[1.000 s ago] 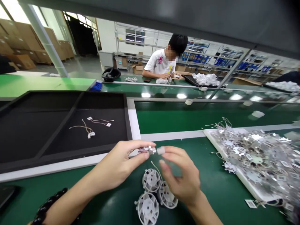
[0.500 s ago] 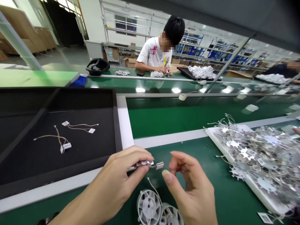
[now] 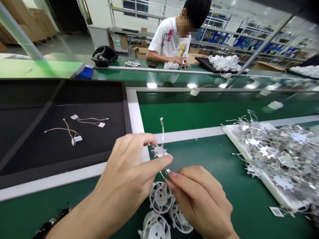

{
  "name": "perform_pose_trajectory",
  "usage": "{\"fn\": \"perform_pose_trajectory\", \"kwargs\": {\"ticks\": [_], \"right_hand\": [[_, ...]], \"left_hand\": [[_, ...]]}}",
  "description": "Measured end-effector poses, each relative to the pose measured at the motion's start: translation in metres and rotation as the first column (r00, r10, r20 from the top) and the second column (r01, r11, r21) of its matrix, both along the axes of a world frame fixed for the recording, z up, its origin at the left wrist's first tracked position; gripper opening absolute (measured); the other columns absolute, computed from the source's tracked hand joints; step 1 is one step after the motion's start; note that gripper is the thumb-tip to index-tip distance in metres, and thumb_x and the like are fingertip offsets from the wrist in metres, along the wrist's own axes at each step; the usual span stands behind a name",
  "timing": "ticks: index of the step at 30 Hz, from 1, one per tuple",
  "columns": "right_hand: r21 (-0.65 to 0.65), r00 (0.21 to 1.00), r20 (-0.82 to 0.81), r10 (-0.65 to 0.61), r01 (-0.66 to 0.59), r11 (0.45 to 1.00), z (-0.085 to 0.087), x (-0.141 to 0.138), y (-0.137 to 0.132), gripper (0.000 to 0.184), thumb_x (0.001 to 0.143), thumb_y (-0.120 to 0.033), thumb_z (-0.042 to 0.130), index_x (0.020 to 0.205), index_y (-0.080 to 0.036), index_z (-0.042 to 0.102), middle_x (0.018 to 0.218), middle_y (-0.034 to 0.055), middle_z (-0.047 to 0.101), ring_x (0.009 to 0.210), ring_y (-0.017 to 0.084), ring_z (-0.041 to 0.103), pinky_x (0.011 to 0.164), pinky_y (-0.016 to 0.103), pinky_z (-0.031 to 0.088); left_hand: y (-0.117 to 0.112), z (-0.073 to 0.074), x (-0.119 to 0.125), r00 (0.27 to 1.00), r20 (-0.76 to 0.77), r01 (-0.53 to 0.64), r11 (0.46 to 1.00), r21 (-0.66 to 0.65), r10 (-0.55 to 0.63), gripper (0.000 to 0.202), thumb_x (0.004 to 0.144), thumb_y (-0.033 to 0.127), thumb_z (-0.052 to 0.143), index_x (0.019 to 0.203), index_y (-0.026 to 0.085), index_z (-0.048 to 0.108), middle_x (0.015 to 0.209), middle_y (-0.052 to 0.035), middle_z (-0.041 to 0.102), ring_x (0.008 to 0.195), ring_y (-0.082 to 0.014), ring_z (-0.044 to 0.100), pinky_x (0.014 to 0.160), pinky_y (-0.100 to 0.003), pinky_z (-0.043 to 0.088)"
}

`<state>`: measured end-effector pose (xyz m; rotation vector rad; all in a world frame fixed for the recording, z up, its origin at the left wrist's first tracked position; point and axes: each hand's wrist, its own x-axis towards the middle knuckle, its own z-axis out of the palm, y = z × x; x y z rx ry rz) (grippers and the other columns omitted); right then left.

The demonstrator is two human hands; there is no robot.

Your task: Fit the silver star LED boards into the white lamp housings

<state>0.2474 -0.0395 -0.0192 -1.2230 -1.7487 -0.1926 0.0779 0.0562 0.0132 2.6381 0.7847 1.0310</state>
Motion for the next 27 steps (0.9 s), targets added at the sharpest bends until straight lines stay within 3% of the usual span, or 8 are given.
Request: {"fn": "perform_pose_trajectory", "kwargs": {"ticks": [3,5,8,11,13,16,20,27], "right_hand": [[0.013,0.995,-0.020,0.100,-0.099,0.995,0.001,-0.001,0.003,0.025,0.098,-0.009,0.064,0.119,-0.022,0.065,0.085,0.0046,0.077,0.069,0.019,0.071,0.057,0.033,0.058],[0.005,0.978,-0.079,0.192,-0.192,0.981,0.003,0.000,0.006,0.022,0.103,-0.013,0.057,0.122,-0.022,0.064,0.086,0.0046,0.077,0.071,0.018,0.072,0.060,0.032,0.061],[0.002,0.967,-0.220,0.131,-0.134,0.991,0.004,0.004,0.008,0.027,0.102,-0.011,0.052,0.122,-0.023,0.066,0.094,0.0050,0.077,0.083,0.019,0.074,0.071,0.034,0.063],[-0.082,0.941,-0.337,-0.006,-0.023,0.996,0.003,0.010,0.006,0.033,0.102,-0.013,0.050,0.129,-0.025,0.066,0.125,0.0087,0.074,0.122,0.025,0.069,0.098,0.044,0.061],[-0.182,0.921,-0.389,0.030,-0.109,0.977,0.002,0.014,0.005,0.038,0.106,-0.017,0.046,0.138,-0.028,0.062,0.140,0.0073,0.069,0.134,0.025,0.063,0.108,0.045,0.057],[-0.296,0.884,-0.457,0.103,-0.260,0.919,0.002,0.015,0.005,0.037,0.107,-0.023,0.050,0.142,-0.030,0.061,0.135,0.0060,0.074,0.122,0.023,0.072,0.094,0.035,0.064],[-0.273,0.852,-0.512,0.107,-0.279,0.920,0.004,0.013,0.009,0.015,0.102,-0.022,0.061,0.109,-0.025,0.074,0.093,0.0033,0.081,0.083,0.020,0.079,0.067,0.027,0.064],[-0.348,0.852,-0.522,0.029,-0.244,0.905,0.009,0.015,0.010,0.022,0.104,-0.026,0.055,0.088,-0.022,0.068,0.066,-0.0023,0.065,0.055,0.011,0.059,0.049,0.020,0.046]], "left_hand": [[0.004,0.008,0.000,0.996,-0.008,0.081,0.969,-0.233,-0.085,0.035,0.100,0.015,0.051,0.109,0.031,0.080,0.102,-0.0057,0.069,0.090,-0.0226,0.065,0.072,-0.036,0.050],[0.008,0.012,0.002,0.990,0.050,0.136,0.853,-0.504,-0.128,0.028,0.100,0.021,0.057,0.108,0.032,0.081,0.099,-0.0028,0.072,0.087,-0.0198,0.068,0.073,-0.033,0.053],[0.013,0.015,0.002,0.962,0.252,0.272,0.438,-0.857,-0.105,0.016,0.094,0.026,0.072,0.105,0.030,0.082,0.098,0.0003,0.076,0.089,-0.0160,0.072,0.080,-0.026,0.059],[0.016,0.014,0.001,0.902,0.429,0.429,-0.011,-0.903,-0.044,0.020,0.088,0.025,0.081,0.108,0.027,0.081,0.085,0.0032,0.073,0.071,-0.0114,0.073,0.069,-0.020,0.061],[0.016,0.014,0.000,0.866,0.499,0.488,-0.167,-0.857,-0.025,0.023,0.090,0.023,0.081,0.112,0.027,0.081,0.081,0.0040,0.071,0.061,-0.0089,0.071,0.061,-0.018,0.060],[0.015,0.015,0.001,0.810,0.586,0.566,-0.250,-0.786,-0.010,0.026,0.091,0.021,0.081,0.117,0.027,0.081,0.085,0.0011,0.073,0.064,-0.0078,0.069,0.061,-0.016,0.061],[0.014,0.017,0.001,0.789,0.611,0.568,-0.312,-0.762,-0.057,0.026,0.092,0.028,0.081,0.118,0.027,0.080,0.087,-0.0017,0.075,0.066,-0.0065,0.065,0.061,-0.012,0.057],[0.020,0.018,-0.011,0.868,0.474,0.464,-0.101,-0.880,-0.147,0.023,0.096,0.021,0.072,0.117,0.027,0.079,0.084,0.0019,0.068,0.063,-0.0064,0.062,0.063,-0.015,0.056]]}}
